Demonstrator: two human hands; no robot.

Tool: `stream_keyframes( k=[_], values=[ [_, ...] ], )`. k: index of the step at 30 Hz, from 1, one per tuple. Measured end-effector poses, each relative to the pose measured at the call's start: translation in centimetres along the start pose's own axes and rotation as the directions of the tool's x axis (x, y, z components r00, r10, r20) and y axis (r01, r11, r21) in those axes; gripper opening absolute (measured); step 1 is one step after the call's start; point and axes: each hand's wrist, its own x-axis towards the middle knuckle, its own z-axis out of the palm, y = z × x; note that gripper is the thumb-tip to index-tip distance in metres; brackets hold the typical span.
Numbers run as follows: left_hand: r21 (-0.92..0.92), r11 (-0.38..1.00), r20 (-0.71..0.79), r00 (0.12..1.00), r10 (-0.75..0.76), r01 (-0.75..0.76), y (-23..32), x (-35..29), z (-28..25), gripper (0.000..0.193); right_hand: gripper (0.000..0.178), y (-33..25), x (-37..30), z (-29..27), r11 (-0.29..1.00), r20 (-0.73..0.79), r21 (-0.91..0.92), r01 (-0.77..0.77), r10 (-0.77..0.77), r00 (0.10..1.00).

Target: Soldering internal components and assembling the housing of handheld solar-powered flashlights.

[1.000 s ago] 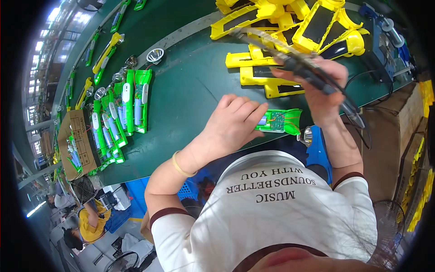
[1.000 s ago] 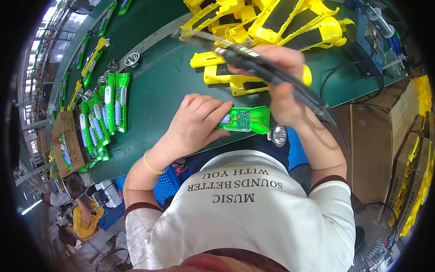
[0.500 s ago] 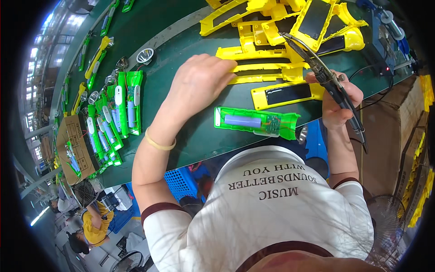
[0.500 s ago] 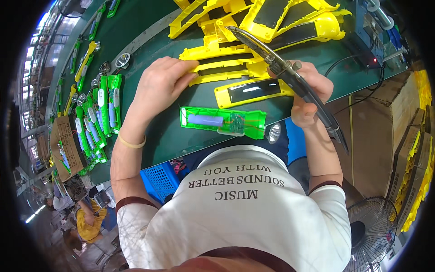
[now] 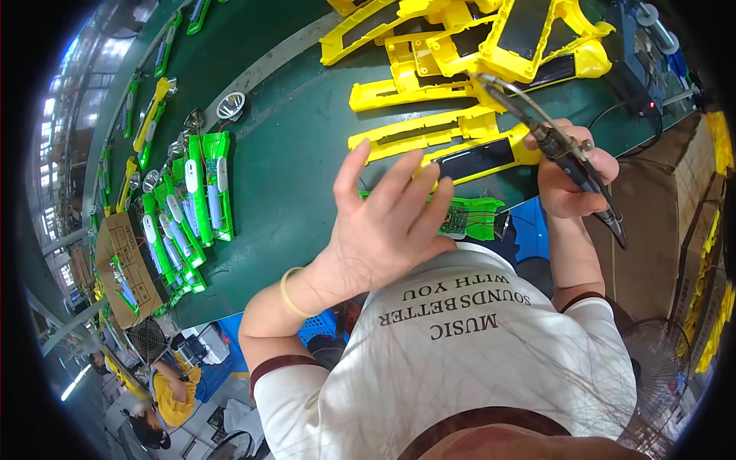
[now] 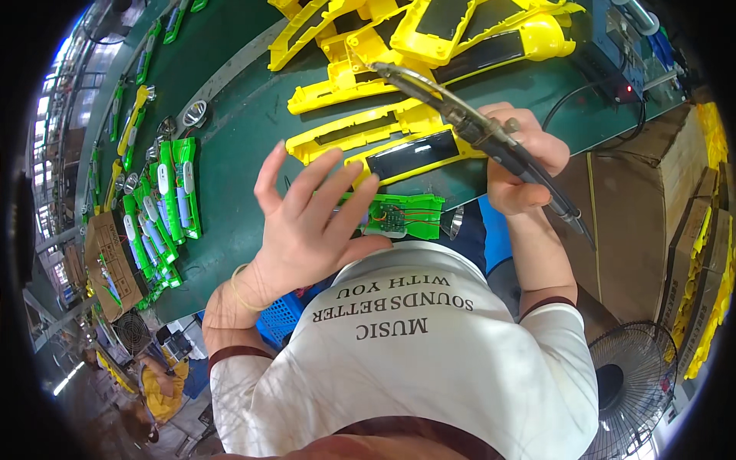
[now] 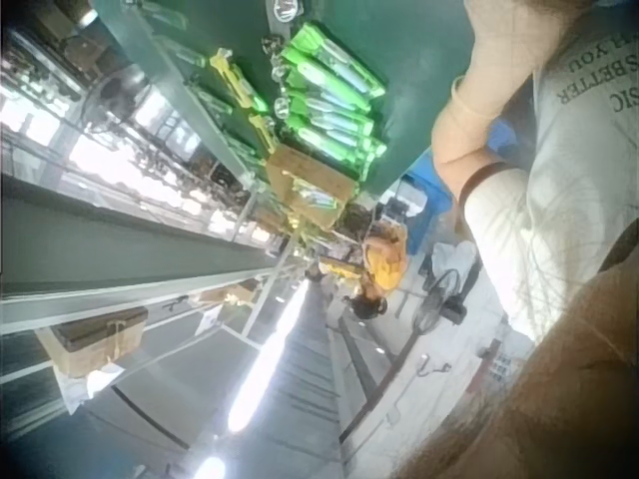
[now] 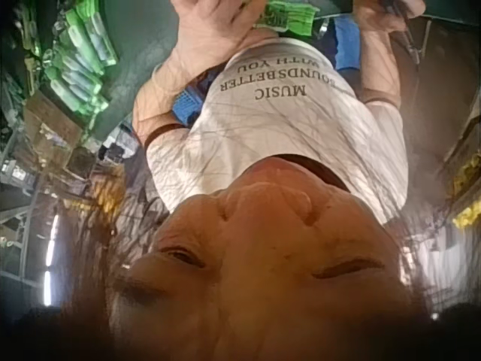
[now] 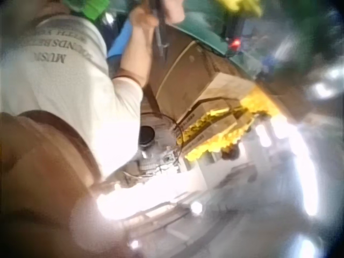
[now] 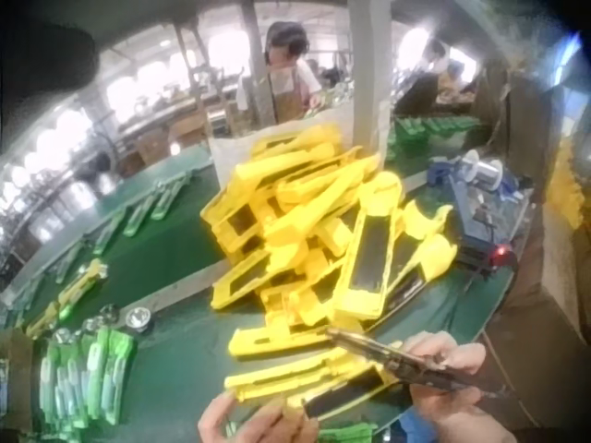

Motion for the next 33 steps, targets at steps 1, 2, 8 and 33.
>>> stream_keyframes(
  k=[1, 2, 8, 33],
  values=[
    [-0.001, 0.999, -0.038, 0.998, 0.043, -0.043, 0.6, -0.4, 0.2, 0.044, 0.054, -0.4, 0.1, -0.1, 0.999, 0.051, 0.021, -0.038, 0.037, 0.998],
    [-0.001, 0.996, -0.076, 0.994, 0.084, -0.084, 1.3, -0.7, 0.3, 0.040, 0.054, -0.8, 0.3, -0.5, 0.999, 0.051, 0.020, -0.040, 0.039, 0.998],
    [0.032, 0.967, -0.320, 0.914, 0.249, -0.252, -0.6, -4.2, -0.1, 0.018, 0.061, -3.6, -0.2, -2.2, 0.969, 0.002, -0.024, -0.246, 0.246, 0.969],
    [-0.395, 0.835, 0.024, 0.913, -0.407, 0.383, -3.9, -6.1, 1.9, 0.068, 0.055, -2.9, -2.2, 1.4, 0.858, -0.080, 0.112, -0.500, 0.510, 0.857]
  ],
)
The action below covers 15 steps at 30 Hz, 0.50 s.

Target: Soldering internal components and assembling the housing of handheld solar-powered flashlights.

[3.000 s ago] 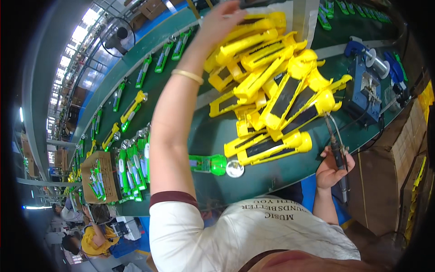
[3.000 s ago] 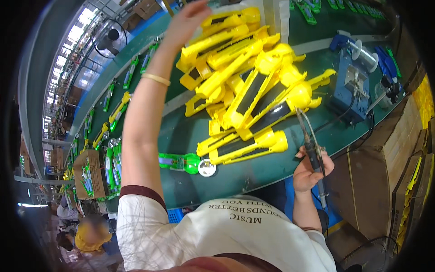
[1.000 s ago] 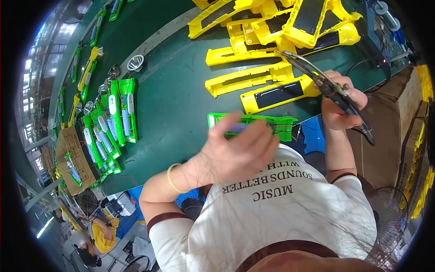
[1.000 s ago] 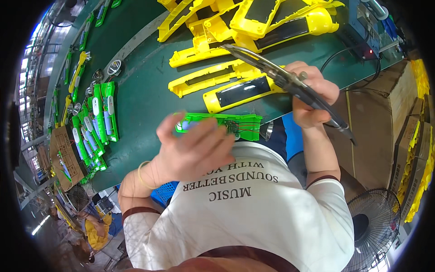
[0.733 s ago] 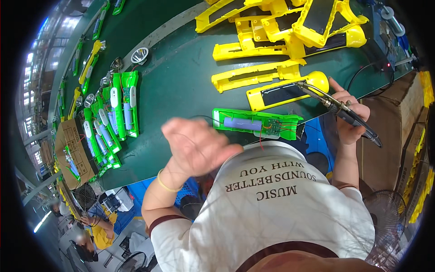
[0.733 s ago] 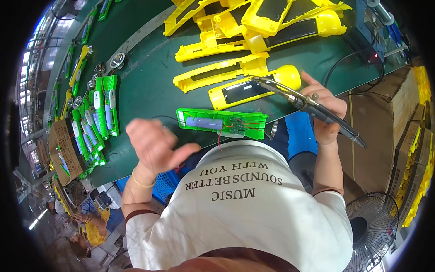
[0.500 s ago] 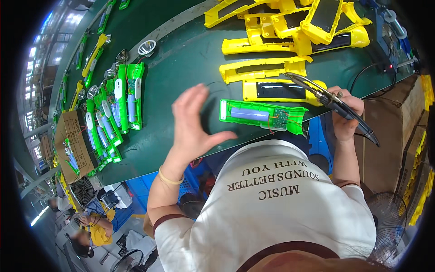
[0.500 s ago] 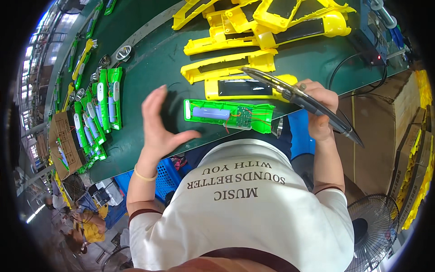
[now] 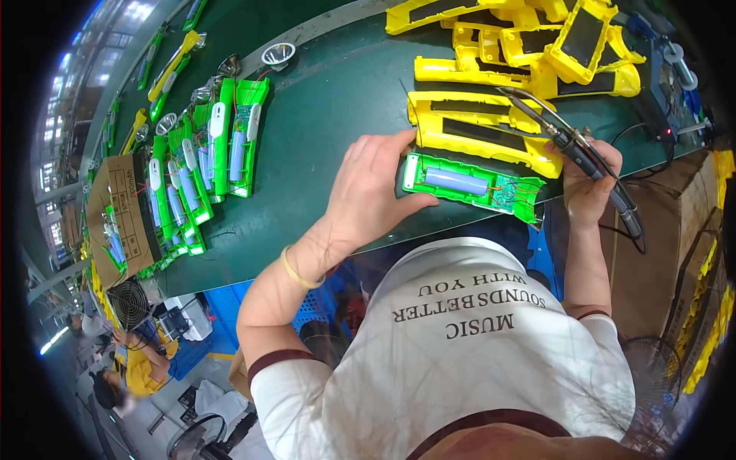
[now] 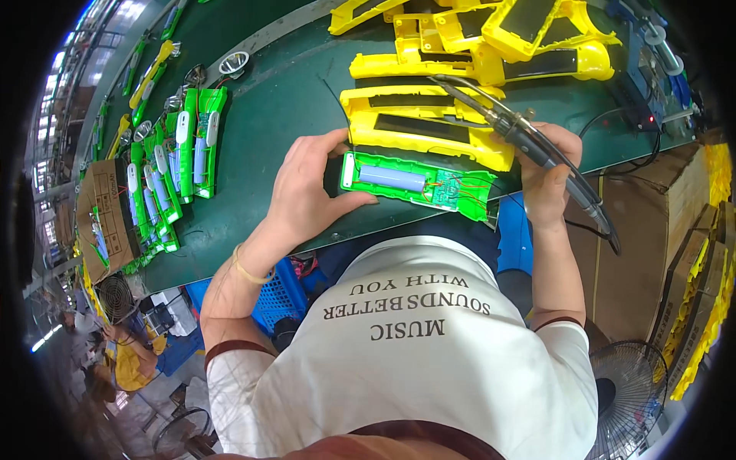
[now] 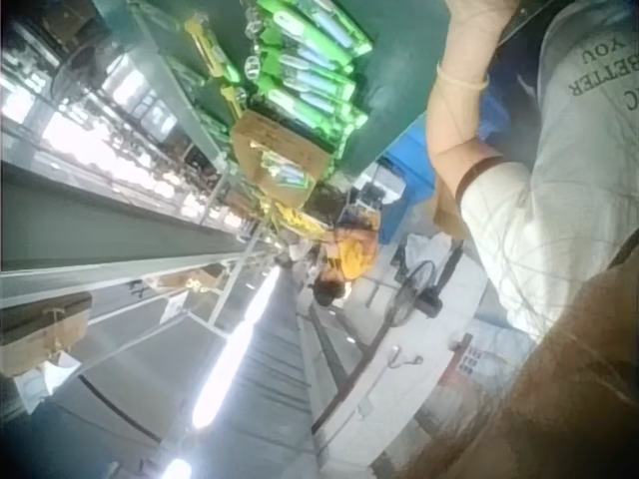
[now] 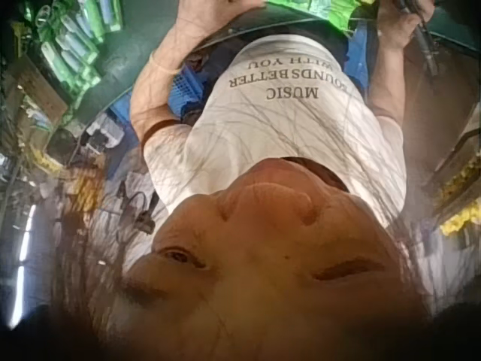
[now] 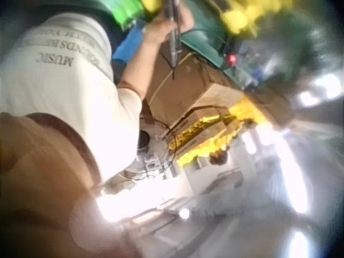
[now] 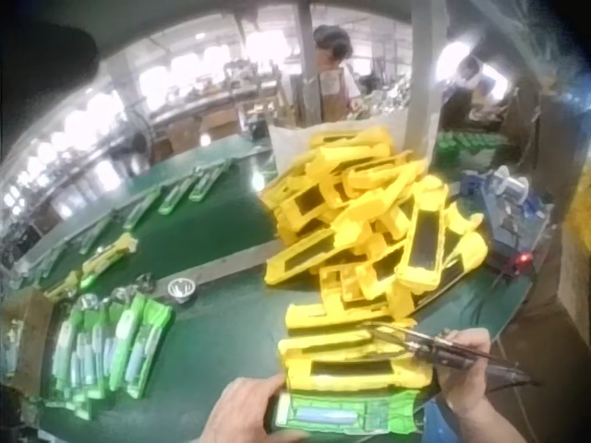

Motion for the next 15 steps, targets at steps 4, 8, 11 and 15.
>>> stream_keyframes(
  k=[4, 8, 11, 15],
  values=[
    [-0.030, 0.996, -0.038, 0.995, 0.088, -0.089, -1.3, -1.5, -0.1, 0.059, 0.053, 0.1, -0.4, -1.2, 0.999, 0.011, 0.036, -0.039, 0.039, 0.999],
    [0.098, 0.927, 0.005, 0.931, 0.364, -0.363, -2.2, -3.5, -2.1, 0.044, 0.050, -0.7, 0.2, 1.3, 0.945, 0.172, 0.244, -0.216, 0.177, 0.969],
    [0.277, 0.849, -0.012, 0.882, 0.472, -0.450, -2.1, -4.2, -2.4, 0.041, 0.050, -0.5, 0.6, 5.2, 0.925, 0.280, 0.170, -0.340, 0.285, 0.917],
    [0.323, 0.929, -0.098, 0.970, 0.223, -0.181, -2.4, -4.2, -3.1, 0.043, 0.056, -0.1, 2.3, 6.1, 0.988, 0.275, -0.091, -0.123, 0.144, 0.951]
  ],
)
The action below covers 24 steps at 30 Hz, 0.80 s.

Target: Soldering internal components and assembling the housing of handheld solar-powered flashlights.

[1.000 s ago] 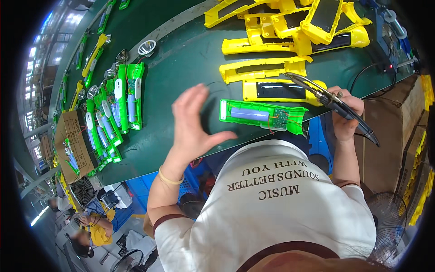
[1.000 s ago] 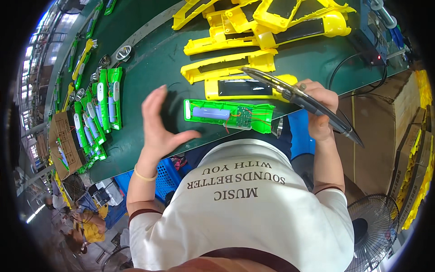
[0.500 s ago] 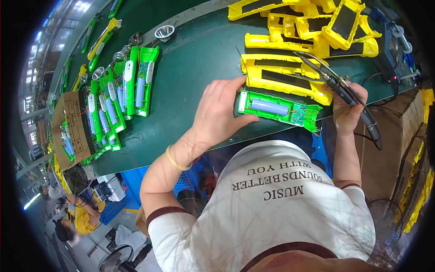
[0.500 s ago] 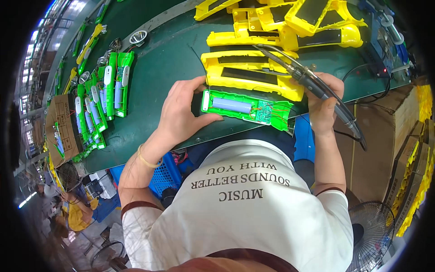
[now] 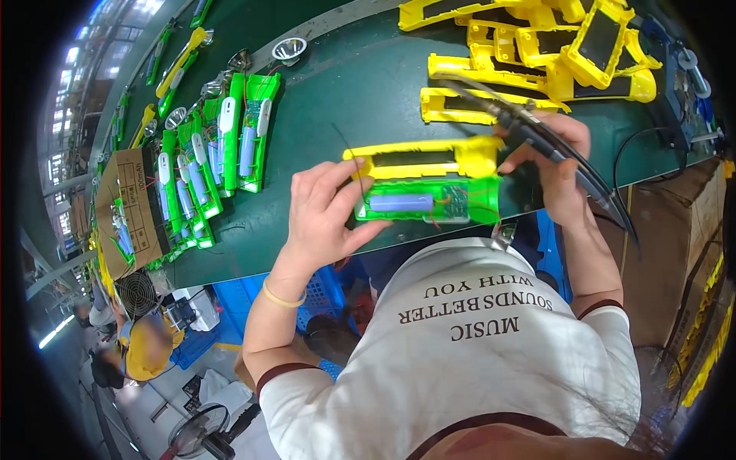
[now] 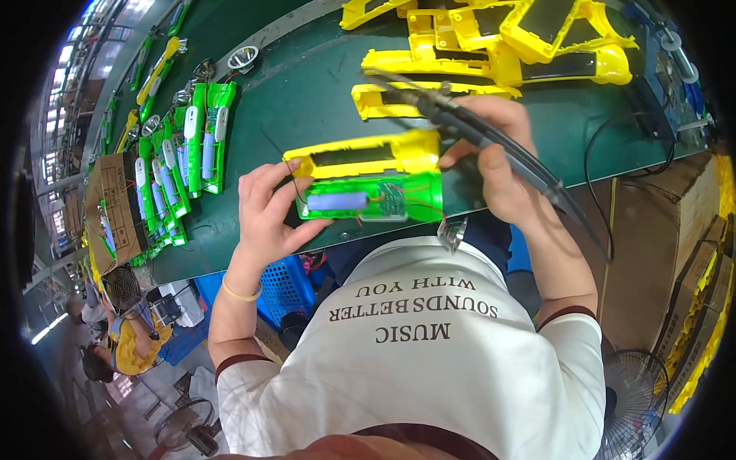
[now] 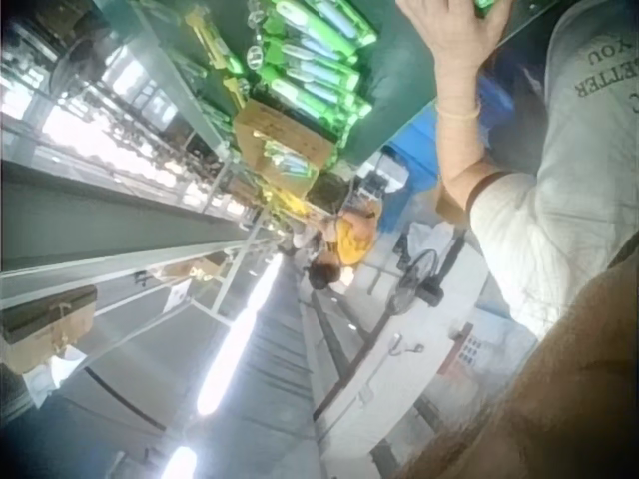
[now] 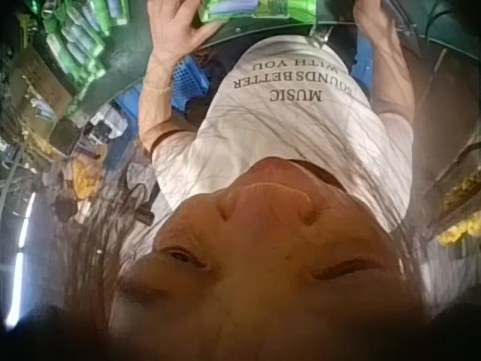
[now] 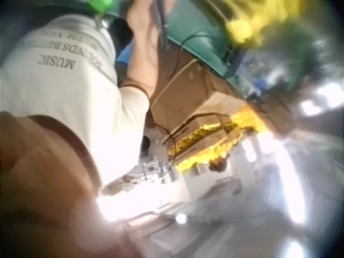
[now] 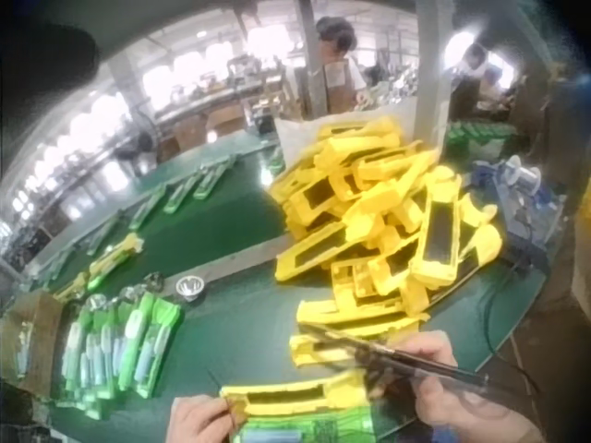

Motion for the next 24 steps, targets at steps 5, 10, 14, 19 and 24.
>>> stream_keyframes(
  k=[5, 10, 14, 19, 24],
  values=[
    [0.010, 0.999, 0.084, 0.995, 0.050, -0.051, -0.1, 0.0, -1.3, 0.048, 0.062, 0.4, 0.7, -2.2, 0.960, 0.005, -0.182, 0.213, -0.215, 0.977],
    [-0.186, 0.982, 0.202, 0.979, -0.005, 0.043, -2.5, 0.8, -1.5, 0.047, 0.061, 0.8, -0.8, -1.0, 0.974, -0.225, -0.102, 0.201, -0.219, 0.949],
    [-0.214, 0.940, 0.133, 0.962, -0.240, 0.265, -3.3, -1.9, -2.2, 0.058, 0.059, 0.6, -2.2, -1.0, 0.993, -0.438, 0.074, 0.094, -0.052, 0.897],
    [-0.150, 0.927, 0.113, 0.937, -0.330, 0.345, -1.8, -1.2, -3.2, 0.070, 0.053, 0.3, -1.2, 0.4, 0.957, -0.266, 0.273, 0.097, -0.022, 0.964],
    [-0.078, 0.973, 0.093, 0.973, -0.211, 0.218, -1.0, 0.0, -2.5, 0.059, 0.037, 0.5, -1.4, 2.0, 0.947, -0.247, 0.314, 0.073, 0.007, 0.969]
  ],
)
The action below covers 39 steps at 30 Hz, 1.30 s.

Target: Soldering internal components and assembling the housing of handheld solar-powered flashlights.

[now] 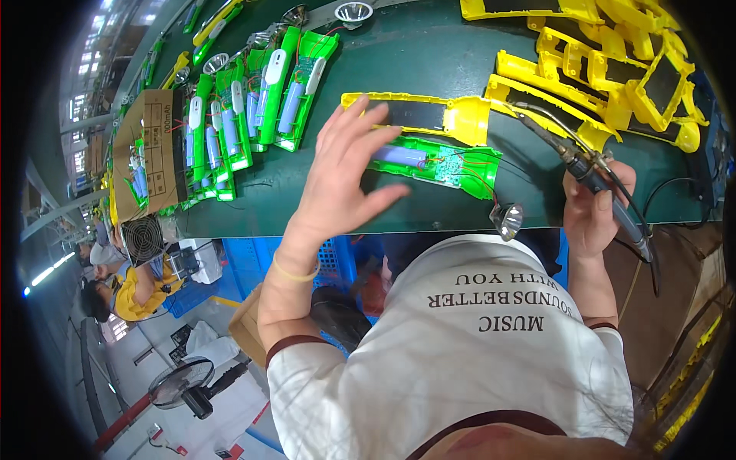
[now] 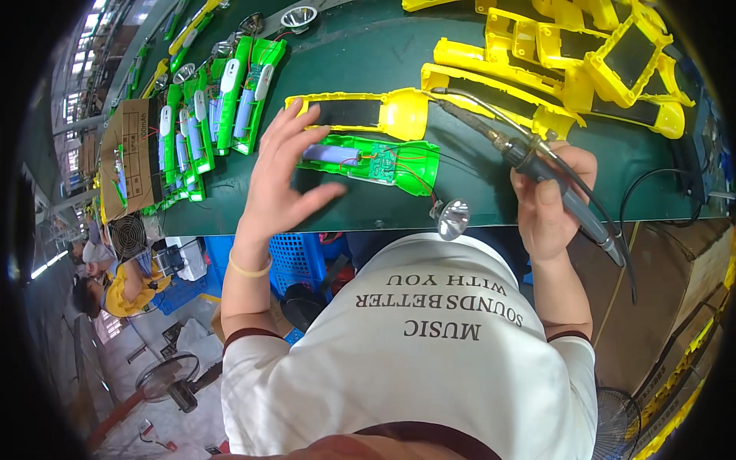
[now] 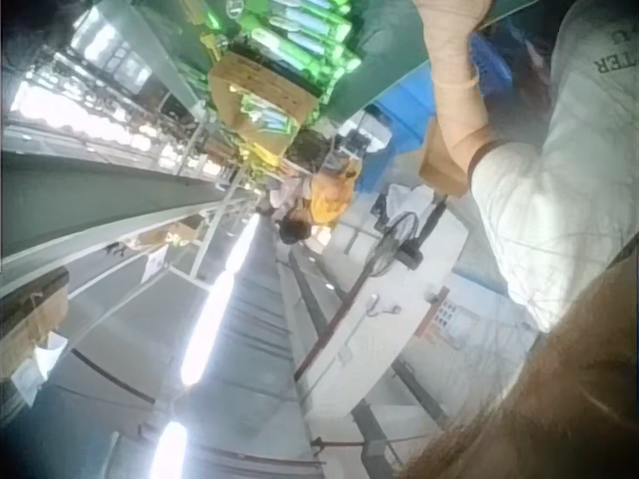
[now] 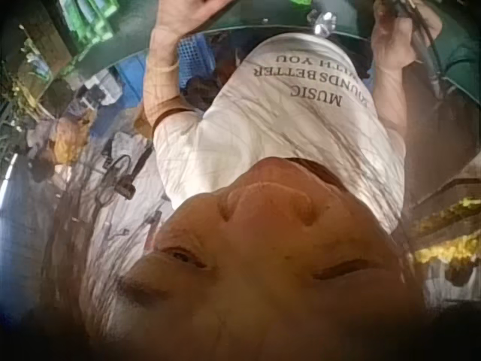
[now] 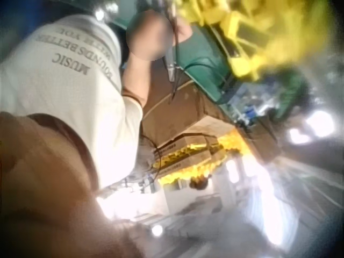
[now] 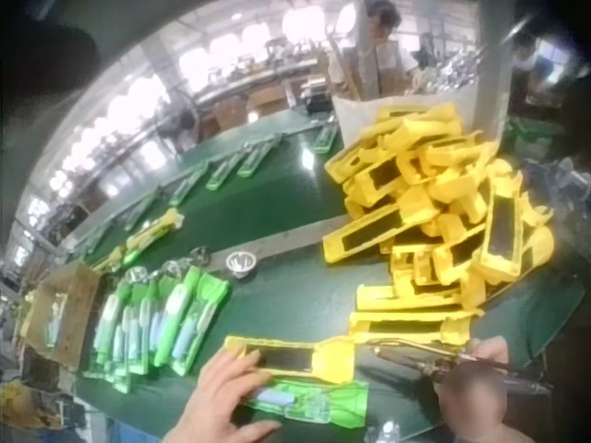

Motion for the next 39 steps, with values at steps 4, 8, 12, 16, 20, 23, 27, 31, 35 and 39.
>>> stream_keyframes(
  k=[4, 8, 12, 16, 20, 23, 27, 31, 35, 39],
  values=[
    [-0.039, 0.999, -0.016, 1.000, -0.011, 0.010, -1.4, -0.6, 0.7, 0.048, 0.035, 0.1, -0.6, -0.3, 1.000, -0.022, -0.025, -0.018, 0.017, 1.000],
    [-0.184, 0.981, -0.144, 0.985, -0.095, 0.068, -0.4, -0.6, 0.3, 0.037, 0.033, 0.1, -0.7, -0.5, 0.998, -0.093, -0.049, -0.031, 0.026, 0.995],
    [-0.174, 0.984, -0.254, 0.967, -0.011, -0.034, 0.9, 0.0, 0.7, 0.021, 0.033, -0.3, -0.3, 0.8, 0.998, -0.079, -0.038, -0.054, 0.051, 0.996],
    [-0.406, 0.900, -0.124, 0.967, -0.225, 0.157, 1.4, 0.3, 1.5, 0.016, 0.032, -0.1, -0.1, 1.8, 0.994, 0.007, -0.034, -0.107, 0.108, 0.994],
    [-0.594, 0.745, -0.061, 0.907, -0.417, 0.303, 2.2, 0.8, 2.3, 0.013, 0.028, 0.7, 0.3, 2.8, 0.988, 0.097, -0.051, -0.148, 0.153, 0.984],
    [-0.171, 0.983, -0.136, 0.990, 0.046, -0.069, 0.9, 1.0, 2.2, 0.013, 0.026, 0.7, 0.4, 3.1, 0.986, 0.130, -0.084, -0.145, 0.156, 0.979],
    [-0.166, 0.984, -0.207, 0.978, 0.023, -0.058, 1.2, 0.7, 2.4, 0.013, 0.025, 1.0, 0.3, 2.9, 0.983, 0.139, -0.131, -0.126, 0.144, 0.980],
    [-0.162, 0.984, -0.199, 0.979, 0.036, -0.070, 1.0, 0.7, 2.5, 0.015, 0.025, 0.9, 0.2, 3.0, 0.971, 0.139, -0.195, -0.141, 0.170, 0.976],
    [-0.142, 0.990, -0.192, 0.981, -0.029, 0.001, 1.2, 0.6, 2.6, 0.015, 0.027, 1.2, 0.0, 2.9, 0.968, 0.205, -0.222, -0.114, 0.161, 0.965],
    [-0.110, 0.994, -0.156, 0.987, -0.026, 0.009, 1.2, 0.9, 2.4, 0.015, 0.028, 1.1, 0.0, 2.9, 0.965, 0.198, -0.234, -0.122, 0.170, 0.965]
  ],
)
